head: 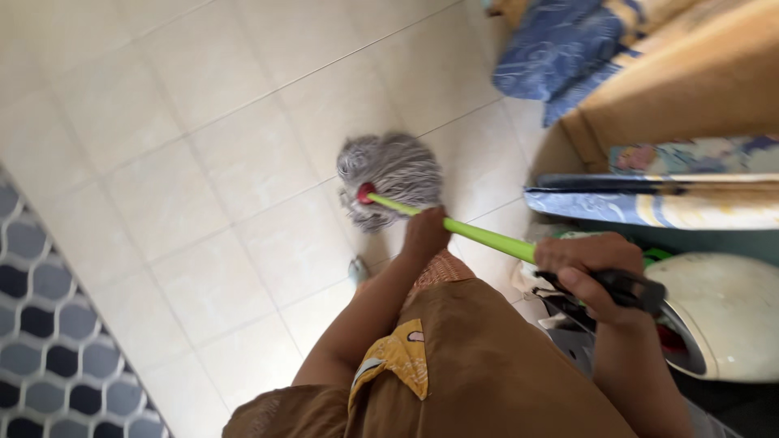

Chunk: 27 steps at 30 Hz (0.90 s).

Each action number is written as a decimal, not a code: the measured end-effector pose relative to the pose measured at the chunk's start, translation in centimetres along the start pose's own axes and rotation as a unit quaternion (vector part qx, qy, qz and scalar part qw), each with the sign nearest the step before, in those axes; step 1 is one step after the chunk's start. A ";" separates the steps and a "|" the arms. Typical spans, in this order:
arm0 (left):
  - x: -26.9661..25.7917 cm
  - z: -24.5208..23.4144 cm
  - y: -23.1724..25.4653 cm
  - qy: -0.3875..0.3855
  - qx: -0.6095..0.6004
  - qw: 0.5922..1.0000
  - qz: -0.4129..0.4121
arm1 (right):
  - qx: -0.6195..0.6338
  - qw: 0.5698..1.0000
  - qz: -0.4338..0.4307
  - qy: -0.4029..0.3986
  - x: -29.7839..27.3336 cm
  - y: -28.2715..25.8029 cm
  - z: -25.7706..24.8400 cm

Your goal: The person mops a tiled indoor floor by hand using a yarn mop with a green handle, navigating around furniture, doorways, and floor mats.

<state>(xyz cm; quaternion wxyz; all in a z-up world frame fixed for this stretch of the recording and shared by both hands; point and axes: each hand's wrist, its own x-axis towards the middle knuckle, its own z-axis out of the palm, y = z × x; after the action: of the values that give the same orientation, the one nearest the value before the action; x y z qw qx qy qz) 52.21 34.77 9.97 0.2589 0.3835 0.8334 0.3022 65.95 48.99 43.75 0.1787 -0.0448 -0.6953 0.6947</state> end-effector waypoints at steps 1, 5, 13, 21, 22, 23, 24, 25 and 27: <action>-1.5 -1.0 -2.2 0.016 -0.004 1.000 -0.012 | -0.020 1.000 0.011 -0.017 1.0 0.9 1.3; -7.6 -4.0 -12.4 0.054 0.033 0.993 -0.103 | 0.020 0.990 0.026 -0.138 3.3 5.5 7.5; -21.7 -9.7 -30.4 0.102 0.131 0.938 -0.306 | 0.055 0.972 0.123 -0.192 1.0 20.3 23.8; -22.9 -7.0 -31.3 0.230 0.056 0.955 -0.176 | 0.042 0.949 0.309 -0.057 -3.6 21.3 24.9; -21.3 -6.0 -29.6 0.180 0.012 0.956 -0.233 | 0.001 0.949 0.314 -0.036 -3.7 18.6 23.3; -20.7 -5.0 -27.9 0.207 -0.015 0.963 -0.169 | -0.040 0.948 0.316 -0.015 -3.2 15.9 22.7; -19.9 -4.3 -25.9 0.190 -0.122 0.957 -0.180 | -0.087 0.966 0.244 0.013 -3.1 12.2 21.9; -18.7 -3.9 -23.8 0.165 -0.123 0.959 -0.196 | -0.231 0.939 0.256 0.012 -2.9 8.3 21.3; -16.4 -3.9 -19.7 0.186 -0.066 0.980 -0.026 | -0.145 0.956 0.218 0.134 -3.2 2.7 22.7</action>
<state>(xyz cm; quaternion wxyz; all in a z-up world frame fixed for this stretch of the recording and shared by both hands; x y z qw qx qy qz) 49.46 10.20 2.10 0.1314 0.2808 0.8548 0.4161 61.37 26.50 41.18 0.1060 -0.3128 -0.7316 0.5964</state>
